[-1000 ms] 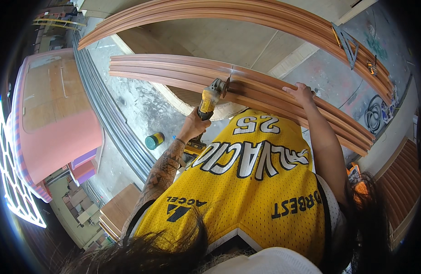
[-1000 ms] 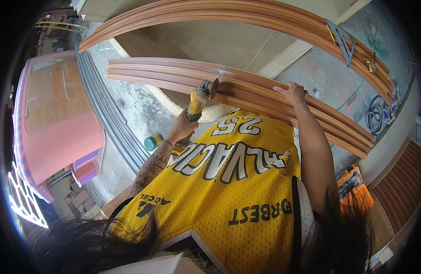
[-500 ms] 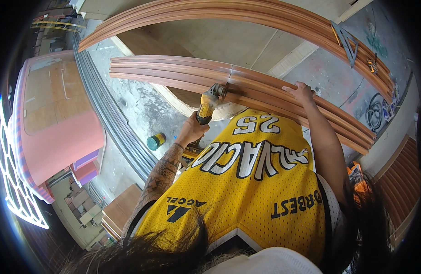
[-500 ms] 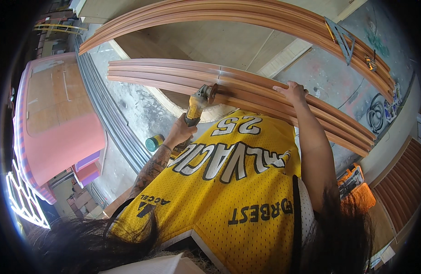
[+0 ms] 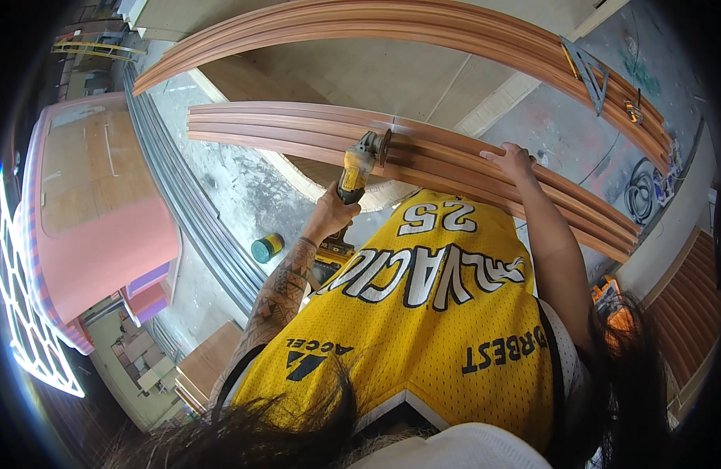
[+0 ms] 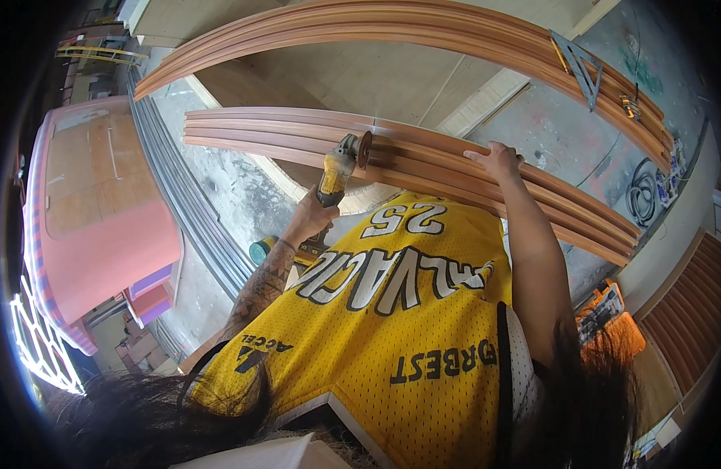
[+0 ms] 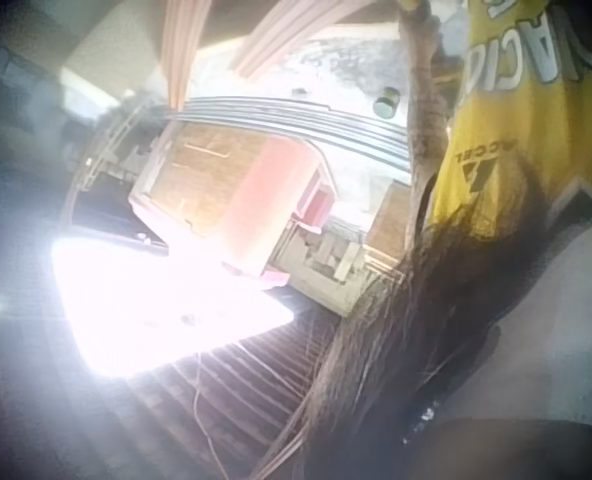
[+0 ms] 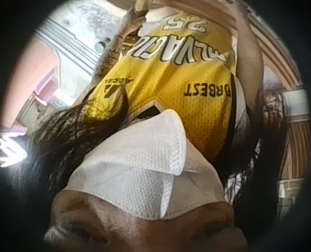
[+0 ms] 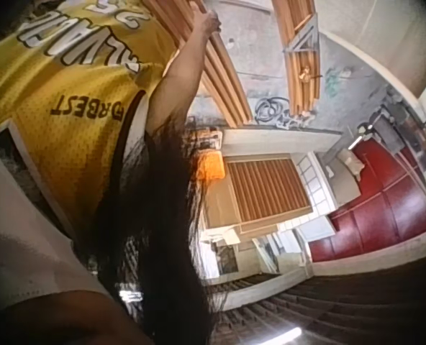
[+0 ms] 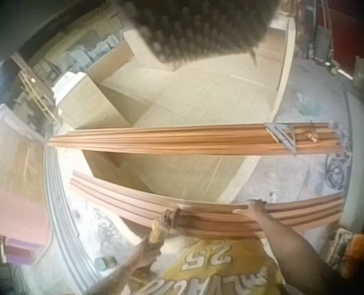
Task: Measuring, marking, and cutting wooden furniture components in a workshop.
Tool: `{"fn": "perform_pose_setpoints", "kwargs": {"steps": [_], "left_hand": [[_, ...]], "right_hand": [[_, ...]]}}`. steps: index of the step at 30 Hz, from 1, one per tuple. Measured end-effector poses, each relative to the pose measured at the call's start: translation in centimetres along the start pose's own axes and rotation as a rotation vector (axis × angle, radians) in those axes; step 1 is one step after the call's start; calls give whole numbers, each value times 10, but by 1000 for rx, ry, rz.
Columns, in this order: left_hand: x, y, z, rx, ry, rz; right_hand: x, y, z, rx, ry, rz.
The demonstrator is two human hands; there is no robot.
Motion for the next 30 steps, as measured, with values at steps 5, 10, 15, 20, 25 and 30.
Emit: {"fn": "perform_pose_setpoints", "kwargs": {"steps": [5,10,15,20,25,30], "left_hand": [[2,9,-2,32,9,-3],[2,10,-3,56,-3,-36],[-5,-8,-5,76,7,-19],[-8,-5,-1,61,5,-35],[-3,19,-3,59,21,-26],[-1,22,-5,53,27,-4]], "right_hand": [[0,1,2,11,-29,10],[-2,0,2,12,-46,10],[-2,-1,1,18,-13,10],[2,3,8,0,-43,3],[4,4,9,-2,-35,2],[1,-2,4,8,-45,0]]}}
Point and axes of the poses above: each hand's wrist, its own x-axis towards the middle knuckle, its own z-axis out of the palm, y = z × x, the point moved 10 cm from there along x, towards the middle knuckle, and after that the axes turned 8 degrees about -x, right-handed, at the moved point
